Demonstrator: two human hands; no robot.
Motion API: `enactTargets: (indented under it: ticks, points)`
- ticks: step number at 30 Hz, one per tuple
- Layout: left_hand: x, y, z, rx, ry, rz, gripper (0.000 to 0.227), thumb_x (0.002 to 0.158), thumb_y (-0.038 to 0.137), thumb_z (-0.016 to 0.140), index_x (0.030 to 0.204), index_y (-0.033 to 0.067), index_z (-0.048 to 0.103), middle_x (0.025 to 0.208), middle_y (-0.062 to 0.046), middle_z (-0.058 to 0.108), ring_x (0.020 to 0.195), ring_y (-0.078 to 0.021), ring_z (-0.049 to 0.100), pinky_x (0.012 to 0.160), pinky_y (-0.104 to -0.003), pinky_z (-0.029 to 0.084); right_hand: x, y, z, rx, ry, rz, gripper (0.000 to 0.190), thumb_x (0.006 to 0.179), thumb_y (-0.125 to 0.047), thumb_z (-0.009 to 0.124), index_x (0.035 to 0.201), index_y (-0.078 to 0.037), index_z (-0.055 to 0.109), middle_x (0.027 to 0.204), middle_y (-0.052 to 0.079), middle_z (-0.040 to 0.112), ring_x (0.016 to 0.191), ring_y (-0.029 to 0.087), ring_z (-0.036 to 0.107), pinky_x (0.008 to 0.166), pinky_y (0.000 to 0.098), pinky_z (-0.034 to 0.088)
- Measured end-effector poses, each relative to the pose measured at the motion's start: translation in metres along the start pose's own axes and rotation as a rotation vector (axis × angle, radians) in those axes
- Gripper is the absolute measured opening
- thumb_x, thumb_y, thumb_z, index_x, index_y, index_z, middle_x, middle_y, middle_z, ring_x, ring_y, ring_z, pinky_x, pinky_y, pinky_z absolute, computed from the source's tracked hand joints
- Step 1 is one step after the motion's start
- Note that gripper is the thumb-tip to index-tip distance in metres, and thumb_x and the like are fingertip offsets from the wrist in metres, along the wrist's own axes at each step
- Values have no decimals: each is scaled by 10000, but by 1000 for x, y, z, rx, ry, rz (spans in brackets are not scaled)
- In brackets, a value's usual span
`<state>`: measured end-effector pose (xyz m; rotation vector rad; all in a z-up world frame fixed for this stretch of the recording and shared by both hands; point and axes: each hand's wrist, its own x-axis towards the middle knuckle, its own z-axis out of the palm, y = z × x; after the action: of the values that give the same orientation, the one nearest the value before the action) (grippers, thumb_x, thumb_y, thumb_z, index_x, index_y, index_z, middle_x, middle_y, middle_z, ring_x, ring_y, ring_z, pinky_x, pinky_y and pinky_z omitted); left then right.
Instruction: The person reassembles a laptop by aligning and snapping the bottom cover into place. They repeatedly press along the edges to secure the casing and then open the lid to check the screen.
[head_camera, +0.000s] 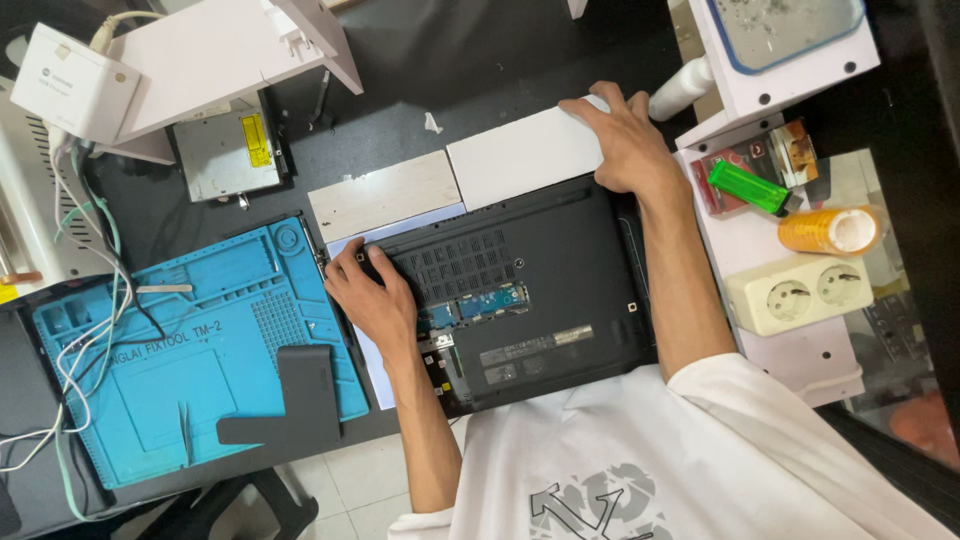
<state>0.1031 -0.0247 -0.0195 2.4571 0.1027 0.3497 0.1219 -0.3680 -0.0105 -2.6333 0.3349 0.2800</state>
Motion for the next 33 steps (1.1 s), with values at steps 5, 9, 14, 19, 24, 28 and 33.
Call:
enactTargets:
  ticks: [5, 9, 14, 19, 24, 28, 33]
  points:
    - [2, 2, 1, 3, 6, 14, 260, 1048, 197, 580, 1230, 23, 643, 1193, -186, 592, 1108, -388, 524, 984, -507, 427, 2, 1, -4, 23, 3, -18, 1055, 532, 244, 706, 1441, -274, 571, 1545, 73, 422, 1277, 450, 430, 1063, 487, 481]
    - [-1, -1, 0, 3, 8, 20, 260, 1047, 195, 579, 1232, 25, 647, 1191, -187, 589, 1124, -394, 525, 998, -505, 427, -4, 2, -1, 11, -11, -18, 1065, 545, 247, 683, 1474, -253, 539, 1590, 70, 393, 1303, 475, 399, 1069, 485, 476]
    - [-1, -3, -5, -52, -12, 3, 326, 1041, 209, 586, 1287, 0, 628, 1226, -195, 612, 1148, -392, 543, 1016, -487, 429, -26, -18, 2, 42, 145, -48, 1056, 540, 243, 632, 1516, -136, 496, 1600, 178, 333, 1376, 448, 353, 1038, 508, 434]
    - [-22, -3, -32, -75, -85, -32, 459, 1019, 224, 587, 1381, -57, 562, 1250, -224, 609, 1168, -399, 569, 1000, -463, 455, -80, -36, 2, 135, 277, 19, 624, 899, -63, 727, 1472, 34, 498, 1480, 253, 472, 1341, 450, 463, 1086, 497, 459]
    - [-61, 0, -57, 56, -182, -239, 435, 1015, 263, 609, 1325, -41, 590, 1233, -219, 605, 1113, -379, 600, 957, -449, 480, -126, -32, 13, 124, -48, 291, 629, 964, -307, 723, 1396, 92, 500, 1349, 301, 537, 1243, 465, 562, 1066, 487, 473]
    - [-74, -2, -56, 146, -134, -129, 427, 1005, 236, 632, 1288, -81, 587, 1204, -240, 593, 1117, -416, 567, 951, -484, 456, -140, -24, 40, 190, 193, 148, 804, 828, -258, 829, 1422, 128, 448, 1339, 317, 489, 1213, 486, 514, 1033, 488, 426]
    - [-72, -8, -49, 92, -116, -121, 411, 1011, 235, 628, 1255, -93, 590, 1175, -238, 590, 1102, -411, 568, 941, -494, 455, -137, -7, 55, 366, 254, 177, 819, 780, -169, 865, 1471, 37, 477, 1308, 230, 524, 1213, 409, 543, 1061, 443, 441]
